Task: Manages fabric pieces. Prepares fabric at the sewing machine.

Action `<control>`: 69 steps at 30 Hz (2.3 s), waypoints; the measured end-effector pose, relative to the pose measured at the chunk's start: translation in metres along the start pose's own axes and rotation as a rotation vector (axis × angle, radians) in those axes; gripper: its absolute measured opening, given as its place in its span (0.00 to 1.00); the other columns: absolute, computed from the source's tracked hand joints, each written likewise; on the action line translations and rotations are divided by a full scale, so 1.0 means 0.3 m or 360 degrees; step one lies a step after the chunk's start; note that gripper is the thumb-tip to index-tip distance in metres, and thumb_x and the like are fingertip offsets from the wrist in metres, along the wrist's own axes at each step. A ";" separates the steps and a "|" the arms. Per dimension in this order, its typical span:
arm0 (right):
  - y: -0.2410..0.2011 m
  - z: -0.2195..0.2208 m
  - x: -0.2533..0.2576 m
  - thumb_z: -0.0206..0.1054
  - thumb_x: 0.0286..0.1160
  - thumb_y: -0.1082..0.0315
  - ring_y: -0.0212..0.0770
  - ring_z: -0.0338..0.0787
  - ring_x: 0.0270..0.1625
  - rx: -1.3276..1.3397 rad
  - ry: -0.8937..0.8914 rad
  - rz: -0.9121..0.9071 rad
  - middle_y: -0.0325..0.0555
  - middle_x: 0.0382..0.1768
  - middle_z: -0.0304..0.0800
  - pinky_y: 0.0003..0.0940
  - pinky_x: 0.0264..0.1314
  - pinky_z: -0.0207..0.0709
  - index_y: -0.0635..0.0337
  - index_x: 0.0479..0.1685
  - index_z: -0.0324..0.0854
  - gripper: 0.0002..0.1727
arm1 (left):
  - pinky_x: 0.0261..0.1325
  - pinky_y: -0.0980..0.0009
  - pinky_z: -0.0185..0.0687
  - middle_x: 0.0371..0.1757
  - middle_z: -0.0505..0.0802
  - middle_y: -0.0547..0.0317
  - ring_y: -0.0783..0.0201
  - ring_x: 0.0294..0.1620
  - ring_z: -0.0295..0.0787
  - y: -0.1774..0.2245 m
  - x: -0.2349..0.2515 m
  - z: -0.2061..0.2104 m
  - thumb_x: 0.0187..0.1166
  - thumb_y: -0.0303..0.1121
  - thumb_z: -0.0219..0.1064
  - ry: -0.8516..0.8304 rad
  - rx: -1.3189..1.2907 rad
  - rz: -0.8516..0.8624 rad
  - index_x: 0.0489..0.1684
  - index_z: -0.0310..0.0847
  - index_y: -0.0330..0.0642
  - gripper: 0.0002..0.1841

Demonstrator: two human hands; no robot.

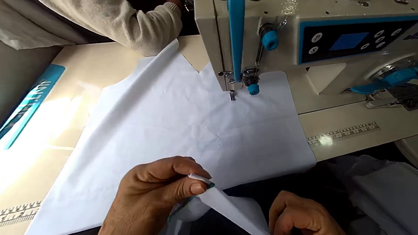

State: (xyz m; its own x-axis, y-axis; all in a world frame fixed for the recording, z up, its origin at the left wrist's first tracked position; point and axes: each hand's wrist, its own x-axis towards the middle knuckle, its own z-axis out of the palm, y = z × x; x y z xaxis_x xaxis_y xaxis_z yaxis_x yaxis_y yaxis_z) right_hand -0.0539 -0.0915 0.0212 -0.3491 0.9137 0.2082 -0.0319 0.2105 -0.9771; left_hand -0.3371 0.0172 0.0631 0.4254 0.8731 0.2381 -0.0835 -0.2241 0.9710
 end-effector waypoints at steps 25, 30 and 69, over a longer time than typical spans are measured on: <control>0.083 -0.011 -0.196 0.63 0.77 0.79 0.41 0.93 0.44 -0.0243 0.0348 0.0217 0.59 0.38 0.95 0.27 0.55 0.82 0.73 0.51 0.91 0.13 | 0.52 0.48 0.75 0.35 0.90 0.53 0.50 0.49 0.84 -0.113 0.435 0.403 0.77 0.32 0.74 -0.0764 0.1633 -0.0605 0.32 0.93 0.39 0.07; 0.086 -0.019 -0.203 0.64 0.77 0.79 0.41 0.93 0.44 -0.0242 0.0354 0.0227 0.59 0.39 0.96 0.27 0.56 0.82 0.73 0.51 0.92 0.12 | 0.50 0.50 0.76 0.33 0.89 0.54 0.51 0.47 0.85 -0.119 0.439 0.418 0.73 0.34 0.77 -0.0690 0.1682 -0.0660 0.28 0.92 0.41 0.07; 0.045 -0.488 0.132 0.61 0.86 0.56 0.23 0.93 0.51 -0.1038 0.0214 -0.0215 0.30 0.48 0.97 0.22 0.56 0.88 0.49 0.55 0.92 0.15 | 0.79 0.46 0.70 0.67 0.92 0.53 0.50 0.73 0.85 -0.327 0.071 0.546 0.90 0.52 0.44 0.0178 0.2024 0.0455 0.70 0.87 0.48 0.28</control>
State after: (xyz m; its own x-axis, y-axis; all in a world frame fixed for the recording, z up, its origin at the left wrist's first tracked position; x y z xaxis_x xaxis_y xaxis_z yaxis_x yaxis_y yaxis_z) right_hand 0.0688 -0.0015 0.0228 -0.2607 0.8911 0.3713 0.5190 0.4537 -0.7244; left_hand -0.1721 -0.0130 -0.0307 0.4524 0.7441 0.4915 0.7728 -0.6022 0.2003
